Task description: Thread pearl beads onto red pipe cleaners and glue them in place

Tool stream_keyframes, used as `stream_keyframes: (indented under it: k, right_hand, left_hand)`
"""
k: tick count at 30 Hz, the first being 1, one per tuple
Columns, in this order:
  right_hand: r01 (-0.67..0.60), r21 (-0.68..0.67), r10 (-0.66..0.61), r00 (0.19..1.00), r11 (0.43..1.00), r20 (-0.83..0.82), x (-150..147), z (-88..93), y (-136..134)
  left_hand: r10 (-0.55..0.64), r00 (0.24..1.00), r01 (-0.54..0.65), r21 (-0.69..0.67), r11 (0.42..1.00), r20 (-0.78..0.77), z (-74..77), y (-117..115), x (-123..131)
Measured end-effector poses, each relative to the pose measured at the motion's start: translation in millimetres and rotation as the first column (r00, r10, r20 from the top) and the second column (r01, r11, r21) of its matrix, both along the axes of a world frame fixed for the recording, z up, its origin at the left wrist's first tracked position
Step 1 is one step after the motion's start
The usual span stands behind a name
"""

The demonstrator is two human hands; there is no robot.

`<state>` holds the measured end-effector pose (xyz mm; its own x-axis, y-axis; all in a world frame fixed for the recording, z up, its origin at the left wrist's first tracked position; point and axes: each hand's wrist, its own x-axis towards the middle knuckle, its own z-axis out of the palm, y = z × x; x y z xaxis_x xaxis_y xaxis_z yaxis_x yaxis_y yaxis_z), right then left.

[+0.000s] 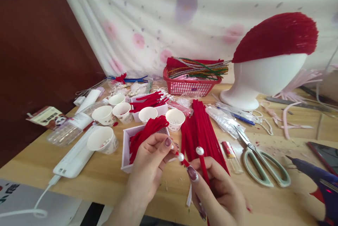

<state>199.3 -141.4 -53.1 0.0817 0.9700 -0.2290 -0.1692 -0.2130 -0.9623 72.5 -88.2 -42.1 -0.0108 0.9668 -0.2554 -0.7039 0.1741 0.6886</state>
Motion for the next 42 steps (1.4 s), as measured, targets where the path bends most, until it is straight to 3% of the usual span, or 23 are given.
stream_keyframes:
  k: [11,15,18,22,26,42]
  right_hand:
    - [0.011,0.012,-0.013,0.991,1.0,0.13,-5,2.2,3]
    - [0.033,0.222,-0.089,0.966,0.975,0.244,-2,0.3,6]
    - [0.027,0.428,-0.173,0.936,0.903,0.306,2,-2.6,8]
    - [-0.069,0.562,-0.181,0.908,0.824,0.377,10,-6.0,11]
    - [-0.174,0.574,-0.136,0.88,0.8,0.456,14,-7.6,12]
    - [-0.211,0.546,-0.122,0.851,0.811,0.511,19,-7.3,12]
  left_hand:
    - [0.004,0.979,0.011,0.071,0.997,-0.202,-4.1,-4,-14]
    - [-0.055,0.957,0.083,0.088,0.993,-0.285,-6.3,-3,-24]
    - [-0.104,0.933,0.146,0.095,0.985,-0.344,-7.1,-4,-30]
    - [-0.1,0.908,0.157,0.11,0.981,-0.407,-5.9,-5,-34]
    - [-0.119,0.885,0.202,0.141,0.969,-0.45,-5.2,-4,-38]
    - [-0.121,0.777,0.241,0.114,0.964,-0.618,6.4,-5,-42]
